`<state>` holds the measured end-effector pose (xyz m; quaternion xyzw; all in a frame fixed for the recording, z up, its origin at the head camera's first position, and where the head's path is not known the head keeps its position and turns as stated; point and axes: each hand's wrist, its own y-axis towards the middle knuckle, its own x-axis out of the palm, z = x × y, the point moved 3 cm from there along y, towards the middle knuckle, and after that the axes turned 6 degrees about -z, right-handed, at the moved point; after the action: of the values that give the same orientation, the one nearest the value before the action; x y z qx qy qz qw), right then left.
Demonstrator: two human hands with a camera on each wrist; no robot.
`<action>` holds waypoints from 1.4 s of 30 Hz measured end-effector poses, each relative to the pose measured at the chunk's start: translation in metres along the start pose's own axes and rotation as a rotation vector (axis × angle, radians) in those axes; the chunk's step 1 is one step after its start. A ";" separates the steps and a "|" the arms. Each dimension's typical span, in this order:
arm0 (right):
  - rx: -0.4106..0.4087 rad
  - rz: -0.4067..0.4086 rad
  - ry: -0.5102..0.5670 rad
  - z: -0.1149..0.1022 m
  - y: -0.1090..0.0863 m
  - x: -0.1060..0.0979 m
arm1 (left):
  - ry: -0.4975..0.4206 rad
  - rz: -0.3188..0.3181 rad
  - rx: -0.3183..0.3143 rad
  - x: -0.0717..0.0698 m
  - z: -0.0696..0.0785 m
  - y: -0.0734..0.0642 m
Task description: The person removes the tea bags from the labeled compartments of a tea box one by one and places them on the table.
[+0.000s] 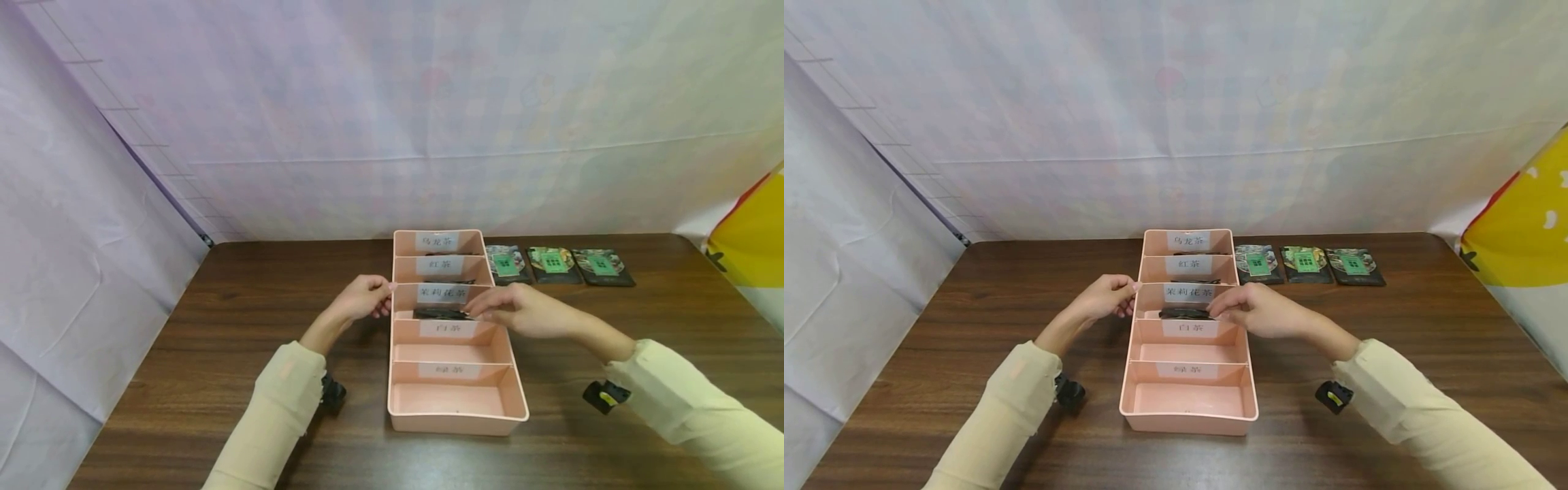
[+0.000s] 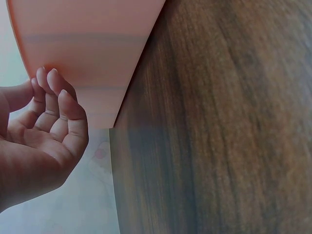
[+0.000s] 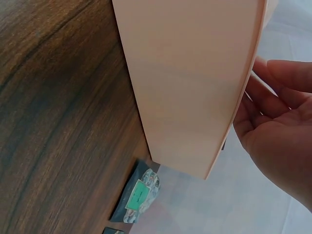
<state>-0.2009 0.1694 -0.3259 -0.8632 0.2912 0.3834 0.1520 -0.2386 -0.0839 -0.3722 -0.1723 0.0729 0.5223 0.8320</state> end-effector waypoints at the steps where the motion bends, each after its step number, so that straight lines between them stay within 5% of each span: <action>1: 0.001 -0.002 -0.006 0.000 0.000 0.000 | -0.004 0.000 -0.003 0.000 0.000 0.000; 42: 0.000 0.014 -0.044 0.001 0.004 0.003 | 0.017 -0.003 0.013 0.000 0.002 -0.001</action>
<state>-0.2021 0.1651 -0.3292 -0.8525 0.2939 0.4033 0.1559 -0.2378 -0.0840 -0.3704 -0.1717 0.0833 0.5190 0.8332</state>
